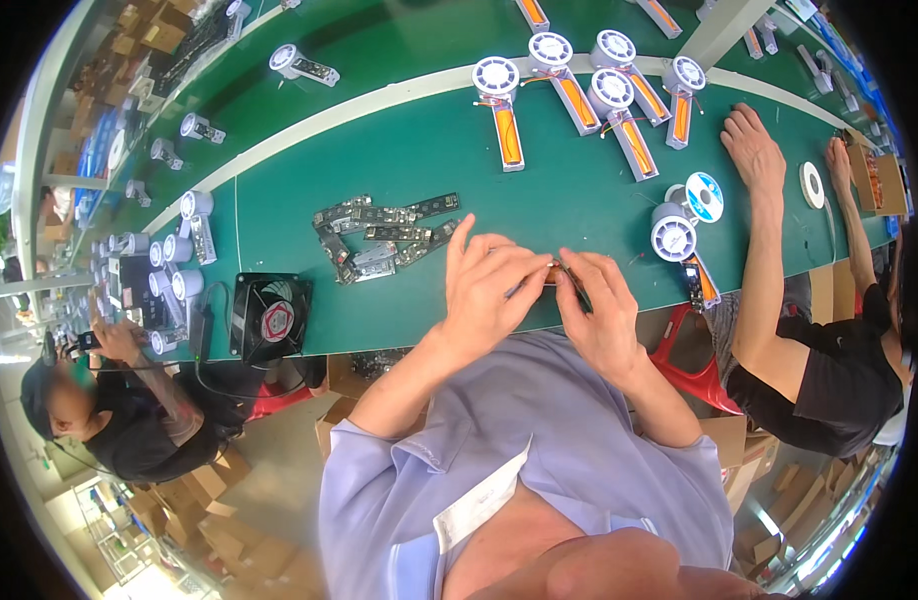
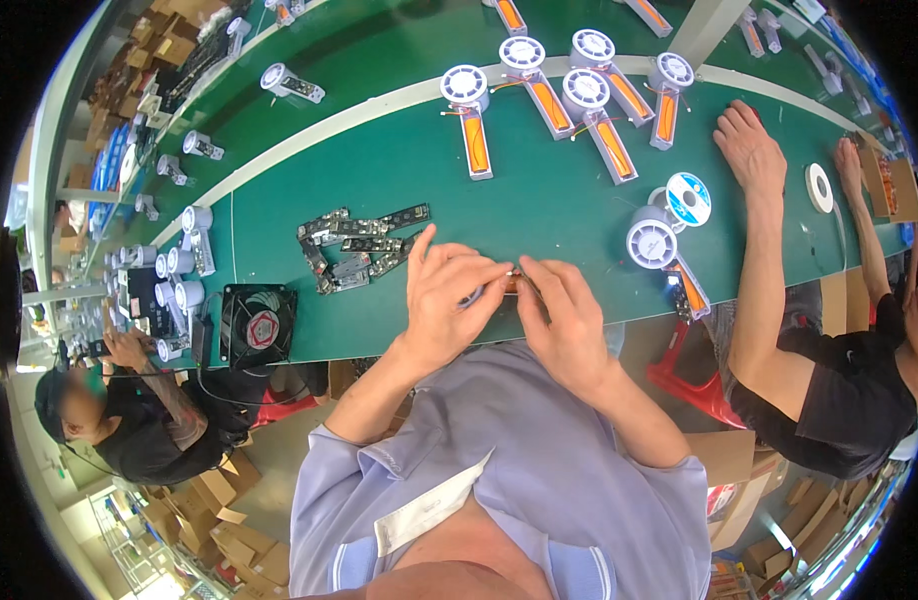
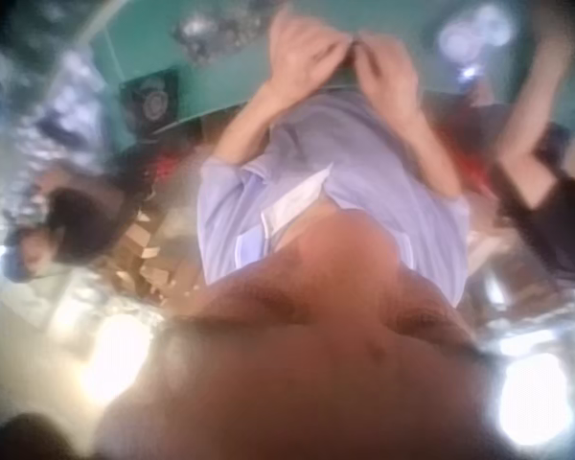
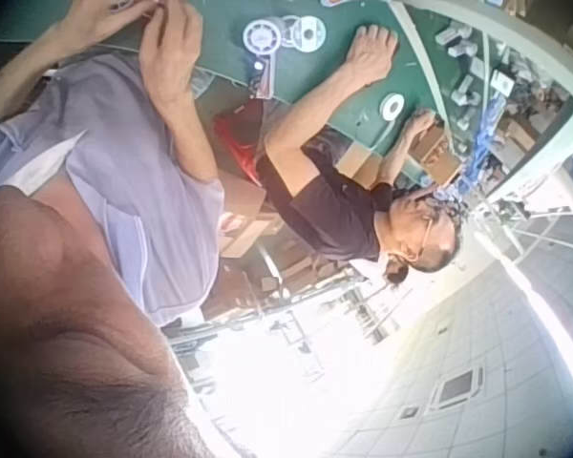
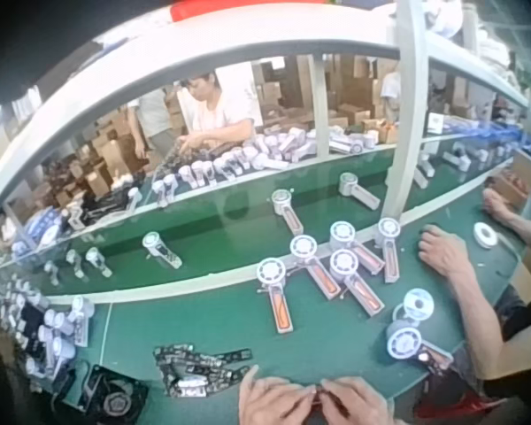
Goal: Assembling handheld electronic fans by connecting components and fitting them into plastic housings.
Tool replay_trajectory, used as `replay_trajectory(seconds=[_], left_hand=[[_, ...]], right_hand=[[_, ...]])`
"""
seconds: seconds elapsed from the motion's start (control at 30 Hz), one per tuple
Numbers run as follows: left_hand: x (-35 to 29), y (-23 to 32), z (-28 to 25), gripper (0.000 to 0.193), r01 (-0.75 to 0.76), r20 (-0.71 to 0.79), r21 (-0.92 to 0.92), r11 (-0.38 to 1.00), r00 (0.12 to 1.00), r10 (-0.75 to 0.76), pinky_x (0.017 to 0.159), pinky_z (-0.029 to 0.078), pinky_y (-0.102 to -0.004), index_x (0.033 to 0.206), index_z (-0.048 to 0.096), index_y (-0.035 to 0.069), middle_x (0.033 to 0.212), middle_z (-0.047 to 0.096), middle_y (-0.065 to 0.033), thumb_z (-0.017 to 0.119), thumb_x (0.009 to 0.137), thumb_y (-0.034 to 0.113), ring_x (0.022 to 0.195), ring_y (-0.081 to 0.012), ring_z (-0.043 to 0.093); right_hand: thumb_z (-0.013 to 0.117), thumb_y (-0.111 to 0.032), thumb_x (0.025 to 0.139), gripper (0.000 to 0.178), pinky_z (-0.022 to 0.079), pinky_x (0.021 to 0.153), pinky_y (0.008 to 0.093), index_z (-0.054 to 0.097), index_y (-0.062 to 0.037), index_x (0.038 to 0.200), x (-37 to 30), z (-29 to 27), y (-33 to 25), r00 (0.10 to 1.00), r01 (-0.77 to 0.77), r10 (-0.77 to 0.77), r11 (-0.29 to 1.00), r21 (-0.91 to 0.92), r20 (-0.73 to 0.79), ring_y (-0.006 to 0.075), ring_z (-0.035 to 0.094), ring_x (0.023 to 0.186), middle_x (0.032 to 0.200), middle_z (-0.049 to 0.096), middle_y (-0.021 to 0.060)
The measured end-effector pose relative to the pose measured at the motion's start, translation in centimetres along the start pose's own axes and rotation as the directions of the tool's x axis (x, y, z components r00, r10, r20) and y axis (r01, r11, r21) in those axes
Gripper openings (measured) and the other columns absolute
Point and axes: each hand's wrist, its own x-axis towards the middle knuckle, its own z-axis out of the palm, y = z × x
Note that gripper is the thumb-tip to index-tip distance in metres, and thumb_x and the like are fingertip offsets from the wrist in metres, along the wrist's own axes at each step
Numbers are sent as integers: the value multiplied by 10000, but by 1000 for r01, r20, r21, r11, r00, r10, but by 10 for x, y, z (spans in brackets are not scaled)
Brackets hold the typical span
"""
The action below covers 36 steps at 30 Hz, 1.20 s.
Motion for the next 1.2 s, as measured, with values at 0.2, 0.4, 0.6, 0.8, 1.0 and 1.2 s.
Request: replay_trajectory(seconds=[0.2, 0.4, 0.6, 0.8, 1.0, 1.2], left_hand=[[4, 8, -4, 115, 153, 57, -48, 987, 987, -150, 1205, 319, -534, 946, 811, 112, 900, 756, -5, 840, 835, 106, 982, -213, 667], [0, 6, 10, 119, 1, -89, 110, 994, 996, 9, 1177, 361, -528, 884, 770, 102, 873, 735, -4, 840, 790, 78, 957, -235, 668], [0, 9, 11, 144, 4, -105, 122, 992, 994, 9, 1143, 408, -523, 863, 753, 88, 852, 719, -12, 842, 755, 55, 934, -251, 670], [-1, 9, 12, 155, 16, -137, 90, 996, 991, -3, 1081, 478, -531, 859, 747, 75, 849, 716, -32, 840, 743, 30, 949, -271, 678], [-3, 4, 15, 178, -32, -125, 138, 990, 991, 49, 1072, 492, -532, 879, 734, 81, 886, 715, -31, 836, 742, 31, 959, -275, 677], [-2, 5, 11, 180, -84, -70, 156, 984, 993, 96, 1141, 419, -530, 902, 719, 87, 897, 706, -16, 832, 770, 41, 975, -247, 666]], right_hand=[[741, 85, 899, 273, 600, 762, 393, 713, 37, 1166, -2, 5, 4, 999, 9, -8, 1000, 15, -43, 321, 726, 932, 1083, 712, 175], [761, 89, 876, 298, 595, 763, 387, 721, 36, 1167, -2, 7, 1, 996, 47, -50, 998, -36, -68, 304, 720, 922, 1064, 720, 159], [770, 92, 864, 344, 587, 748, 379, 728, 40, 1202, -2, 6, 4, 989, 130, -135, 988, -79, -67, 295, 710, 918, 1071, 718, 150], [776, 88, 864, 355, 584, 739, 383, 728, 50, 1213, 1, 6, 2, 981, 178, -186, 976, -121, -55, 295, 704, 902, 1069, 712, 151], [767, 66, 879, 327, 585, 737, 397, 714, 41, 1200, 1, 6, 5, 981, 190, -193, 974, -122, -11, 311, 705, 888, 1068, 706, 153], [757, 48, 887, 242, 590, 743, 416, 695, 27, 1120, 6, 1, 5, 995, 81, -77, 994, -69, 55, 347, 711, 904, 1081, 698, 172]])
